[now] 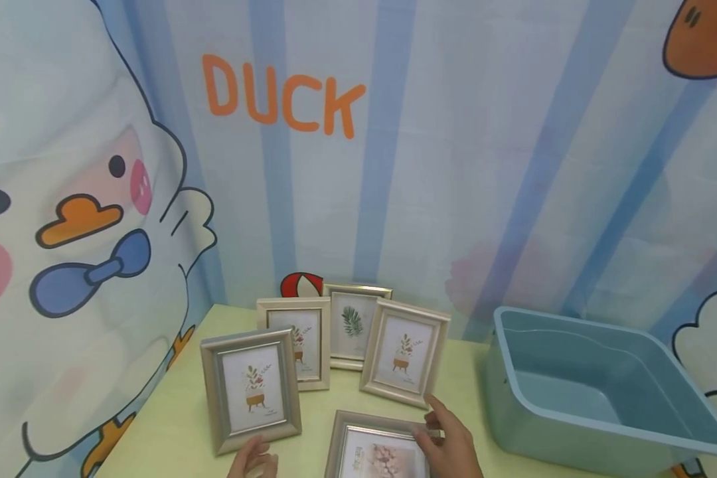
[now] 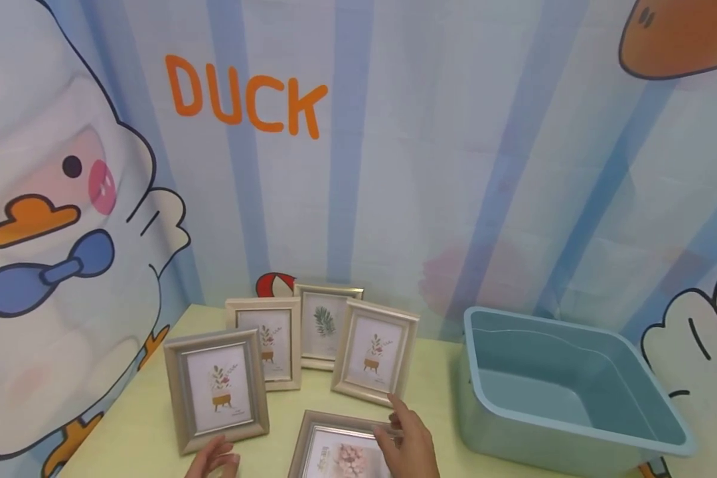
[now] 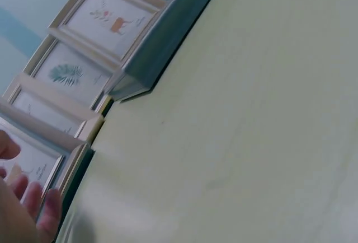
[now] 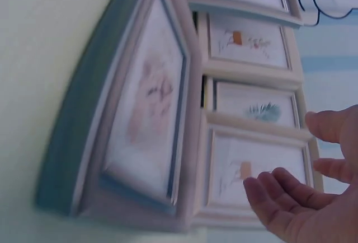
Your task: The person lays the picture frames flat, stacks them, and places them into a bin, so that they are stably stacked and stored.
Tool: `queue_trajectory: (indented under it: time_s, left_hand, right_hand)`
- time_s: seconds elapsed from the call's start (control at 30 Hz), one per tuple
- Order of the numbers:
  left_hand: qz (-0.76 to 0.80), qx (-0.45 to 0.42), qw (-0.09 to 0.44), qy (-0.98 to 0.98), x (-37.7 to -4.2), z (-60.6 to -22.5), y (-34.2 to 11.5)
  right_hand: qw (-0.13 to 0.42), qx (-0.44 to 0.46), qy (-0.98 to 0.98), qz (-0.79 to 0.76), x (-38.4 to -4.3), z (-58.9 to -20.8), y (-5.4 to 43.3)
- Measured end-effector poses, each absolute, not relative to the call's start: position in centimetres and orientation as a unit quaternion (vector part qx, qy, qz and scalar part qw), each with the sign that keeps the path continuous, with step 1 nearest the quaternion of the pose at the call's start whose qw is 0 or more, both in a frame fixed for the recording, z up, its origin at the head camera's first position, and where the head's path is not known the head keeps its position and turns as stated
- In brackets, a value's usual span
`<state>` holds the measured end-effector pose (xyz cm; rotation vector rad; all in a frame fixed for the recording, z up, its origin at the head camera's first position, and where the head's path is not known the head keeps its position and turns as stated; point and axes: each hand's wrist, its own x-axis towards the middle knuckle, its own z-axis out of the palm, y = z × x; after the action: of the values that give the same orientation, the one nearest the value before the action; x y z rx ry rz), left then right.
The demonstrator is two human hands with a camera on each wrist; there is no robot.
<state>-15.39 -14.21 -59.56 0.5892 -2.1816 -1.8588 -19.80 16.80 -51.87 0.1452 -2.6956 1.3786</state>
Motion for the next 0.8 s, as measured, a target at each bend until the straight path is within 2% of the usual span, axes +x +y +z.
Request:
queue_trajectory:
  time_s: [0.1, 0.17, 0.3, 0.4, 0.63, 0.8]
  left_hand:
    - [-0.580, 0.260, 0.212, -0.742, -15.3, -60.3, -14.8]
    - [-0.545, 0.299, 0.237, -0.746, -15.8, -61.5, -15.9]
    - [-0.520, 0.353, 0.227, -0.744, -17.4, -63.9, -18.7]
    - [-0.512, 0.361, 0.226, -0.746, -18.0, -64.0, -19.6]
    - [-0.582, 0.302, 0.235, -0.717, -16.7, -59.3, -18.8]
    - [-0.611, 0.323, 0.188, -0.698, -16.6, -57.8, -18.4]
  right_hand:
    - [0.056, 0.092, -0.867, 0.486, -20.8, -51.0, 14.7]
    - [0.061, 0.132, -0.857, 0.494, -21.7, -50.7, 13.3]
    - [0.069, 0.207, -0.838, 0.501, -23.6, -50.0, 10.3]
    - [0.068, 0.252, -0.828, 0.496, -25.1, -49.3, 8.0]
    - [0.022, 0.327, -0.817, 0.474, -27.3, -47.9, 3.3]
    - [-0.016, 0.347, -0.826, 0.443, -28.6, -47.7, 0.6]
